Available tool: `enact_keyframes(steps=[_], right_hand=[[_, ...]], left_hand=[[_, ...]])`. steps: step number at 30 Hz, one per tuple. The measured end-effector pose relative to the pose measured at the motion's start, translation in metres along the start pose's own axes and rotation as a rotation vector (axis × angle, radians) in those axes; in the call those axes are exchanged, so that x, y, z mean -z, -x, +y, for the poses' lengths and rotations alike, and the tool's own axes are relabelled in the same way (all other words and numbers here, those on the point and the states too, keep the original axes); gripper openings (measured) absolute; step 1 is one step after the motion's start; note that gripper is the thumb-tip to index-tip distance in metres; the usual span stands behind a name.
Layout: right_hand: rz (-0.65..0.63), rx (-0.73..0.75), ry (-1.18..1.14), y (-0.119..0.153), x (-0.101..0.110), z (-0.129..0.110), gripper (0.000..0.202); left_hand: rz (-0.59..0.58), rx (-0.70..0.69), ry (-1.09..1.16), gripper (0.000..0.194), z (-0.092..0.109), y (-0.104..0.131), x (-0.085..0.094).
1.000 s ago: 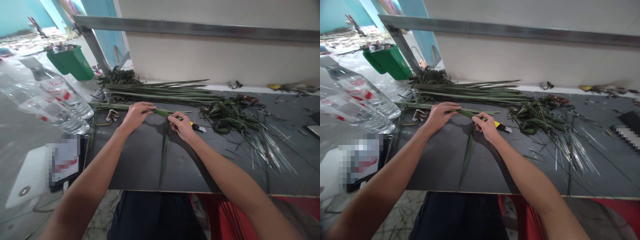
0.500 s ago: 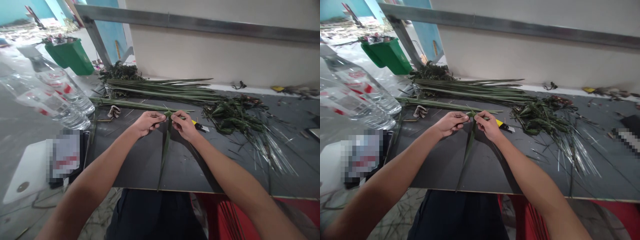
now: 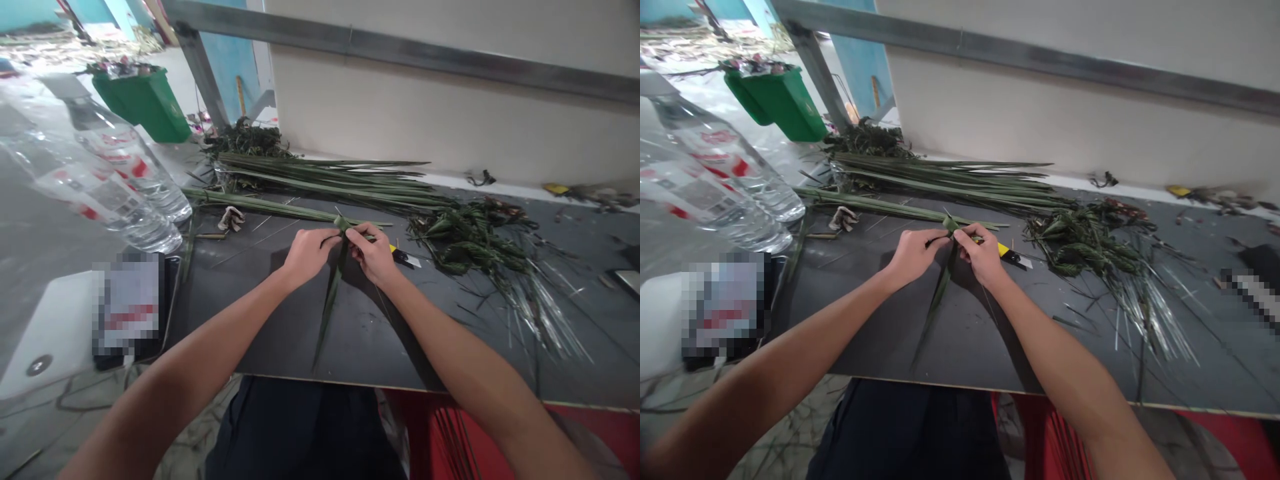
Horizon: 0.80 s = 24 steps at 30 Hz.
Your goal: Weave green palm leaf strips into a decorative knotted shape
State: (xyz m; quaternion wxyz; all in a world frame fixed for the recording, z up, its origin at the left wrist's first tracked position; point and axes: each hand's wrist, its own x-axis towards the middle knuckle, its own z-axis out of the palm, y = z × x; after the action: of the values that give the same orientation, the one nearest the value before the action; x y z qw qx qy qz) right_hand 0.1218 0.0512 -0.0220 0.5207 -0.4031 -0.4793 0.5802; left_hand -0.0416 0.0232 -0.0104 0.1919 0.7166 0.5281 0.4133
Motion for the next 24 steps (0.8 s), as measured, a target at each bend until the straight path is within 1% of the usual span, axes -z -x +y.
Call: enact_keyframes(steps=[2, 6, 9, 11, 15, 18, 21, 24], right_hand=[[-0.003, 0.010, 0.015, 0.000, 0.000, 0.001, 0.037], [-0.028, 0.012, 0.046, 0.001, 0.000, 0.001, 0.039], [-0.035, 0.012, 0.051, 0.002, -0.002, 0.001, 0.040], [-0.038, 0.014, 0.054, 0.003, -0.002, 0.001, 0.040], [-0.060, 0.021, 0.045, 0.002, -0.002, 0.002, 0.040], [-0.090, 0.021, 0.045, 0.002, -0.001, 0.002, 0.040], [-0.125, 0.006, 0.046, 0.003, -0.001, 0.001, 0.040], [-0.124, -0.015, 0.035, 0.004, -0.002, -0.001, 0.043]], left_hand=[[0.055, 0.041, 0.074, 0.015, -0.002, 0.000, -0.001], [0.132, 0.140, 0.330, 0.009, -0.009, -0.004, -0.002], [0.188, 0.228, 0.463, 0.011, -0.012, -0.008, -0.002], [0.216, 0.297, 0.578, 0.015, -0.010, -0.009, -0.002], [0.234, 0.406, 0.886, 0.020, 0.000, -0.011, -0.002], [0.230, 0.512, 1.052, 0.023, 0.005, -0.013, 0.000], [0.205, 0.591, 1.126, 0.025, 0.005, -0.015, 0.002], [0.178, 0.582, 1.149, 0.028, 0.003, -0.016, 0.004]])
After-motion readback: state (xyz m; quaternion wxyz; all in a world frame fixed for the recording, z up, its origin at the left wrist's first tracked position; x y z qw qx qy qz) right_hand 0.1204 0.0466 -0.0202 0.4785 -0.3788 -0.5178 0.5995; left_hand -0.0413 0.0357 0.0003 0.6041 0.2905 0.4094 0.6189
